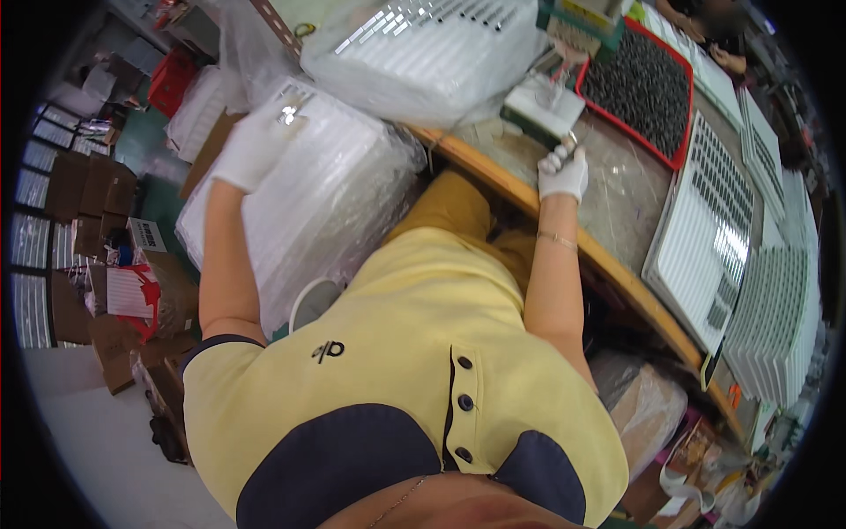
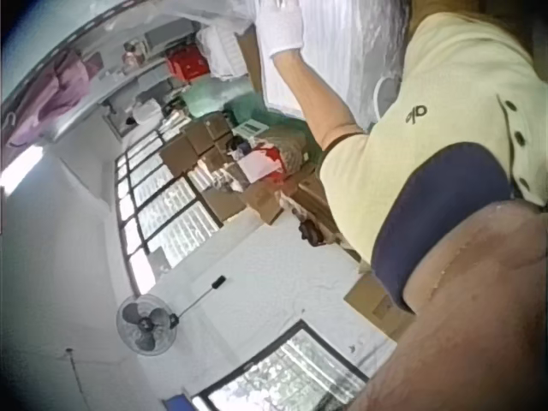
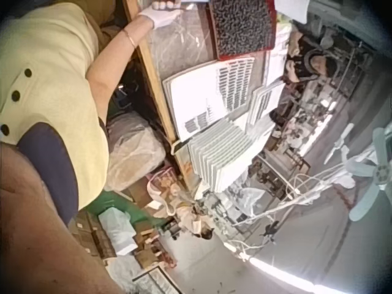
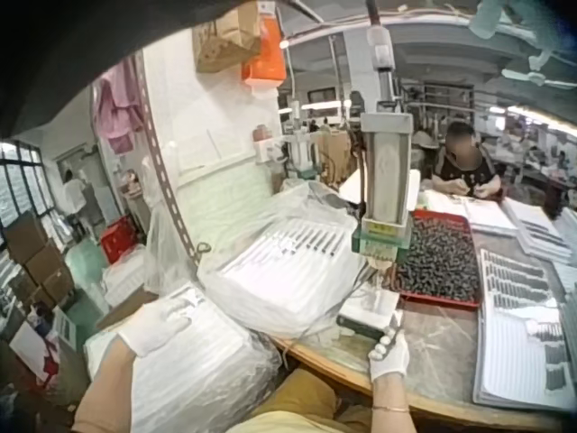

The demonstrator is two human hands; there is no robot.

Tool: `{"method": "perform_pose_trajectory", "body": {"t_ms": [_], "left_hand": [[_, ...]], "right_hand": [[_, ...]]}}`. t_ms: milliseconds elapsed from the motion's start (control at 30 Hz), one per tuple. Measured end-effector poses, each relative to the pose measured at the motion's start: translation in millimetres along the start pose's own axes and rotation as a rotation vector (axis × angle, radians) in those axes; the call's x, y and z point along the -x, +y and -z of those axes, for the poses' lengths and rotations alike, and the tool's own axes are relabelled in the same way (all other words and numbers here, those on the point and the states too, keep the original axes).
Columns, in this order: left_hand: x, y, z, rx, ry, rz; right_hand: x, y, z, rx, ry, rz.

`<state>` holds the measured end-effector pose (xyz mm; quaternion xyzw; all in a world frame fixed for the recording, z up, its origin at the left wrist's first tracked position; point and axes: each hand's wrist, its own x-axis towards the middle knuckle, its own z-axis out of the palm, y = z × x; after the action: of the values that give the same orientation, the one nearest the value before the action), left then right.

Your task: Manually fitting together small cylindrical metallic elements and small black components using a table press on a production line.

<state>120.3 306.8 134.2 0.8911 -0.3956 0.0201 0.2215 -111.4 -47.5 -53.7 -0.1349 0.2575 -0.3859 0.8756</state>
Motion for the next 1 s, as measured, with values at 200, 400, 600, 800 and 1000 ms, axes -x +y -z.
{"method": "perform_pose_trajectory", "body": {"t_ms": [200,400,600,800,1000], "left_hand": [[-117.4,-1.1,-75.1,-0.096,-0.150,-0.112],[-212.6,-4.6,-84.7,-0.399,0.004,0.338],[-263.7,-66.7,-118.1,-0.424,-0.091,0.262],[-259.7,-129.8,-111.5,-0.393,-0.274,0.119],[-276.1,-168.3,-104.3,-0.323,-0.215,0.152]], "right_hand": [[16.9,5.6,-19.4,0.066,0.075,0.016],[20.2,4.6,-16.5,0.031,0.087,-0.034],[25.1,1.3,-16.2,-0.026,0.125,0.004],[31.7,-31.0,-40.3,0.537,0.281,0.398],[-24.9,-123.5,-4.5,1.712,0.509,0.884]]}}
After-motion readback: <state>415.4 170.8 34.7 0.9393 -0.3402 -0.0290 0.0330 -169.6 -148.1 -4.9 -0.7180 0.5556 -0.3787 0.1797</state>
